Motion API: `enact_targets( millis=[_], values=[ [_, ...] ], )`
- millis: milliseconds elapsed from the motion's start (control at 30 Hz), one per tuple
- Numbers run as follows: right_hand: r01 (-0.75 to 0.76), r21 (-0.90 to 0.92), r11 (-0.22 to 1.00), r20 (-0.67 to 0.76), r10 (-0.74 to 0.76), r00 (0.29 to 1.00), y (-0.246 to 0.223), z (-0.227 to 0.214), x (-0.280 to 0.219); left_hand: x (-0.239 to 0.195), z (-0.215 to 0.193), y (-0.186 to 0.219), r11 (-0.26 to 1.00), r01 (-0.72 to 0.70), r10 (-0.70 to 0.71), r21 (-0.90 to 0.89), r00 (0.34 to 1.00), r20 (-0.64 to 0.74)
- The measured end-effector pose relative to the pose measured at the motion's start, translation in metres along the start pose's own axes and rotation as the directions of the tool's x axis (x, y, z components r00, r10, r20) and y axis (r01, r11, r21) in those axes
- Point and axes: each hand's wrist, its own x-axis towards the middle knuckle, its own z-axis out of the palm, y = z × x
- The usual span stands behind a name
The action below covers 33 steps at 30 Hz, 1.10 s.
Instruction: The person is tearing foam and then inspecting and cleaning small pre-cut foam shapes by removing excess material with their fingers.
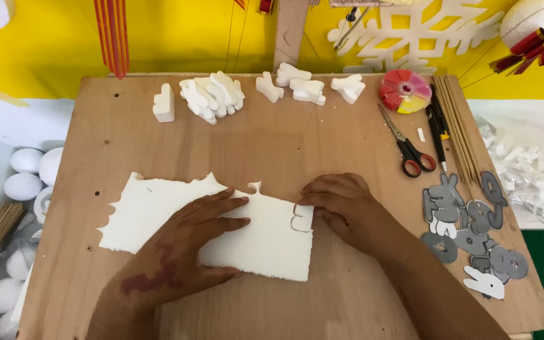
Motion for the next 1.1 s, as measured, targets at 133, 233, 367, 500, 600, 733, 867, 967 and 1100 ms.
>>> enact_targets(
  millis=[133, 233, 367, 500, 600, 733, 867, 967, 1100],
  values=[
    [-0.050, 0.198, 0.979, 0.069, 0.037, 0.997, -0.002, -0.006, 0.001, -0.001, -0.001, -0.001, 0.999, -0.024, 0.024, -0.043, 1.000, 0.005],
    [-0.151, 0.296, 0.943, 0.087, 0.131, 0.988, -0.009, -0.012, 0.001, -0.002, -0.002, 0.000, 0.998, -0.024, 0.024, -0.053, 1.000, 0.002],
    [-0.142, 0.347, 0.927, 0.163, 0.090, 0.983, -0.019, -0.018, 0.009, 0.001, 0.001, 0.007, 1.000, 0.000, -0.001, -0.026, 0.999, -0.034],
    [-0.101, 0.274, 0.956, 0.145, 0.063, 0.987, -0.018, -0.009, 0.006, 0.006, 0.011, 0.014, 0.996, 0.080, -0.075, 0.050, 0.993, -0.093],
    [-0.027, 0.283, 0.959, 0.126, -0.009, 0.992, -0.016, -0.006, 0.006, 0.009, 0.022, 0.017, 0.984, 0.149, -0.143, 0.095, 0.987, -0.070],
    [-0.050, 0.369, 0.928, 0.105, 0.011, 0.994, -0.011, -0.003, 0.001, 0.009, 0.019, 0.024, 0.988, 0.118, -0.113, 0.097, 0.992, -0.058],
    [-0.101, 0.477, 0.873, 0.110, 0.055, 0.992, -0.006, 0.000, -0.001, 0.008, 0.019, 0.023, 0.987, 0.125, -0.120, 0.098, 0.991, -0.055],
    [-0.183, 0.531, 0.827, 0.152, 0.119, 0.981, -0.009, -0.002, 0.000, 0.007, 0.018, 0.023, 0.986, 0.142, -0.139, 0.082, 0.989, -0.043],
    [-0.319, 0.677, 0.664, 0.227, 0.225, 0.948, -0.013, -0.006, -0.001, 0.005, 0.018, 0.020, 0.987, 0.150, -0.149, 0.064, 0.988, -0.031]
  ],
)
